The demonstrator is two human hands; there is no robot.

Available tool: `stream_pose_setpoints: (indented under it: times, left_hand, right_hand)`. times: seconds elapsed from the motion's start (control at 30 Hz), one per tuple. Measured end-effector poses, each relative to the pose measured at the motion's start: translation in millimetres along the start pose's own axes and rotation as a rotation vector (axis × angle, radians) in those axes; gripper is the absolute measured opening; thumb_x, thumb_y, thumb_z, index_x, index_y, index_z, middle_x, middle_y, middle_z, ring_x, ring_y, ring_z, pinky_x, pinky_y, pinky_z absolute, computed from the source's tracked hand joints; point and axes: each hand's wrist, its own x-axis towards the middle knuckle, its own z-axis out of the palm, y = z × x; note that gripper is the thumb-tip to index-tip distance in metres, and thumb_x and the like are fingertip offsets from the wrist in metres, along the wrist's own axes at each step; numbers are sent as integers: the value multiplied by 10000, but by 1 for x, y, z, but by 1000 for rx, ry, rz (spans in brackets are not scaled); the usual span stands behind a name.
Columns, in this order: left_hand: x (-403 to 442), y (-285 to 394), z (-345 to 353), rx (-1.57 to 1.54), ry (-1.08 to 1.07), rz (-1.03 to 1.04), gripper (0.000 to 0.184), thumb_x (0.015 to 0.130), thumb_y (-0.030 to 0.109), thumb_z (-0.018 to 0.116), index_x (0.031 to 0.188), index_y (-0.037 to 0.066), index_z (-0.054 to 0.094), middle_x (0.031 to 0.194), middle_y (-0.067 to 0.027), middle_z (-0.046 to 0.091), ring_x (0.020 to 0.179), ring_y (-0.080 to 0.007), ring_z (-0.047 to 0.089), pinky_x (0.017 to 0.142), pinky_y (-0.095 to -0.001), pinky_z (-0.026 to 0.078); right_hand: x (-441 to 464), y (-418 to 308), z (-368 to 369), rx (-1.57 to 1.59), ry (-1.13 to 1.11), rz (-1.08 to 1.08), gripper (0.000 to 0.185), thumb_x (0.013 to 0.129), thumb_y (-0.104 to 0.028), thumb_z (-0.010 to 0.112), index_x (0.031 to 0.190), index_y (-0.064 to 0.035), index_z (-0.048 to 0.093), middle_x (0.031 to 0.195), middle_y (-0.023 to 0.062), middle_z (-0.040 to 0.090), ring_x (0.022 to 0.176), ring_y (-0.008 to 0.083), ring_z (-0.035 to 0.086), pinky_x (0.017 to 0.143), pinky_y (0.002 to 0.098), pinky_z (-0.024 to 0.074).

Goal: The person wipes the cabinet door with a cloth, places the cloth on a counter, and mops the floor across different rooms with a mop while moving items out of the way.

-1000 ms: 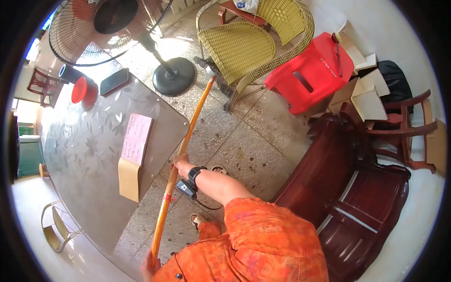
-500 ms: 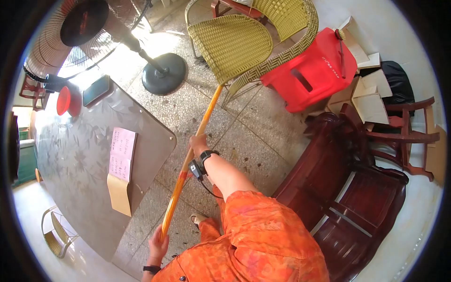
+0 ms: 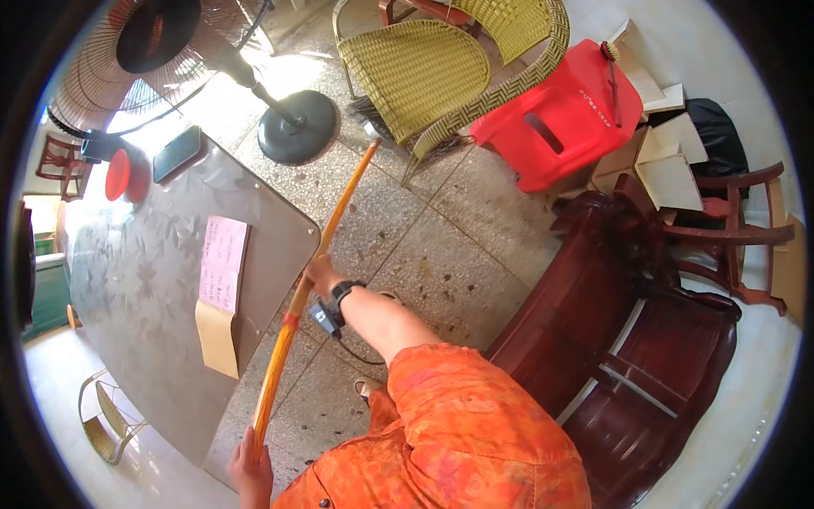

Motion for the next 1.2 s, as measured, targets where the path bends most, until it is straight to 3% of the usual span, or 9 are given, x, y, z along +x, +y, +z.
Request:
stream_pose_setpoints:
  times: [0.1,0.23,0.3,0.6,0.7,0.8,0.93,1.07,1.2]
  left_hand:
    - [-44,-9,-32,71,-143,-99,351,780,135,556,1126,100,508,865,-160,596,695,-235,583,544,-338,458]
    - [-129,-36,-29,65,-230,-163,341,791,164,555,1118,79,512,845,-136,595,718,-173,567,593,-327,462]
    - [-166,-64,-16,-698,-337,-839,347,802,195,546,1109,38,506,888,-128,580,770,-183,557,661,-316,459]
    - [-205,-22,-160,-369,54,-116,362,757,14,546,1114,6,491,936,-145,562,791,-205,556,653,-281,449]
    - [-201,-30,-152,-154,659,433,274,657,-3,557,930,18,577,619,-128,524,521,-269,523,464,-332,411]
    - [-171,-36,-146,-9,899,597,215,660,-46,503,834,33,602,547,-65,485,457,-191,465,436,-280,367]
    - [-129,-21,-144,-590,946,549,164,742,-19,484,858,13,596,560,-52,506,490,-131,487,460,-238,372]
    - [-95,21,-155,-830,909,705,182,782,-14,441,906,6,573,594,-42,529,542,-85,499,501,-209,392]
    - [-58,76,-163,-1099,626,848,182,821,17,415,955,12,538,599,6,480,549,-50,461,499,-188,374]
  right_hand:
    - [-10,55,28,154,89,121,171,814,-133,439,944,-34,389,709,95,469,537,201,514,453,347,453]
    - [-58,115,30,-20,137,289,183,793,-80,422,960,-13,389,731,115,485,595,223,551,454,357,467]
    - [-79,135,28,-173,82,396,197,782,-88,443,951,1,396,756,127,509,608,229,558,462,345,479]
    - [-187,167,82,-323,-173,375,244,834,-269,403,877,-33,445,788,103,544,702,224,573,608,372,513]
    - [-214,156,81,-473,-351,455,346,860,-346,346,871,-20,460,762,107,542,601,220,563,554,353,506]
    - [-239,143,74,-723,-432,336,231,832,-278,418,846,-53,469,645,60,509,486,146,489,437,278,424]
    - [-285,84,87,-1421,-551,-320,284,734,-167,512,962,2,500,694,52,554,594,152,531,516,297,437]
    - [-347,37,113,-1188,-574,-1024,542,689,-208,626,1124,21,399,1071,165,485,966,223,484,814,332,395]
    - [-406,-19,147,-976,-624,-1293,605,677,-213,646,1172,11,379,1157,157,426,1099,224,397,946,318,290]
